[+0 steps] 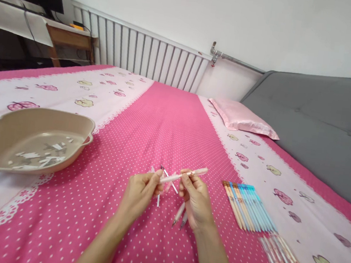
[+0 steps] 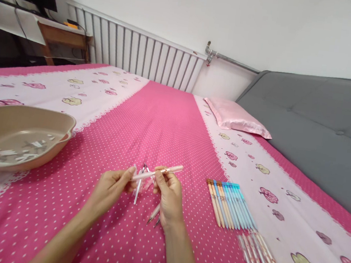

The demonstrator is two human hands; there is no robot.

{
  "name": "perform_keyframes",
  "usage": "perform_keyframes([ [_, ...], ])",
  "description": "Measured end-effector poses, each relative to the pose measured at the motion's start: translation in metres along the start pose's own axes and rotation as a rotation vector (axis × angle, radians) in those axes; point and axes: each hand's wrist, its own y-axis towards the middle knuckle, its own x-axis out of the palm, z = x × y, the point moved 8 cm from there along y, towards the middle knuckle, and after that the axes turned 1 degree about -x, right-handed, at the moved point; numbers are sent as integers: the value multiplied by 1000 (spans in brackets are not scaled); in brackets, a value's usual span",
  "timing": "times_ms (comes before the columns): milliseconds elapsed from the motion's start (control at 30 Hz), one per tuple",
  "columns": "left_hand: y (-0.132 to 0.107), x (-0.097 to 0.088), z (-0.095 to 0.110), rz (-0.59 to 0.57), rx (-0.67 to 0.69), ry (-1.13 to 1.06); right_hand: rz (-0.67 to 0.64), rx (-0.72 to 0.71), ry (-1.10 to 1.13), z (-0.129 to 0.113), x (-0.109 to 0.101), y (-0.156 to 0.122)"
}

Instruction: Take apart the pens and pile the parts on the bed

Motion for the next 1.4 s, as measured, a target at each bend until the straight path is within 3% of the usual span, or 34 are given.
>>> perform_keyframes([
  [100, 0, -4, -1, 54, 7, -8, 15, -6, 13, 0, -1, 0],
  [333, -4, -5, 20, 79, 206, -8, 16, -16, 31, -2, -1, 0],
  [667, 2, 2, -3, -24, -32, 9, -8, -4, 18, -1, 0, 0],
  [1033, -1, 2, 15, 6, 172, -27, 12, -10, 50, 1, -1, 0],
  [1167, 0, -2, 11, 29, 114, 64, 38, -17, 91, -2, -4, 2],
  [1400, 2, -5, 1, 21, 7, 12, 107, -22, 263, -9, -15, 3],
])
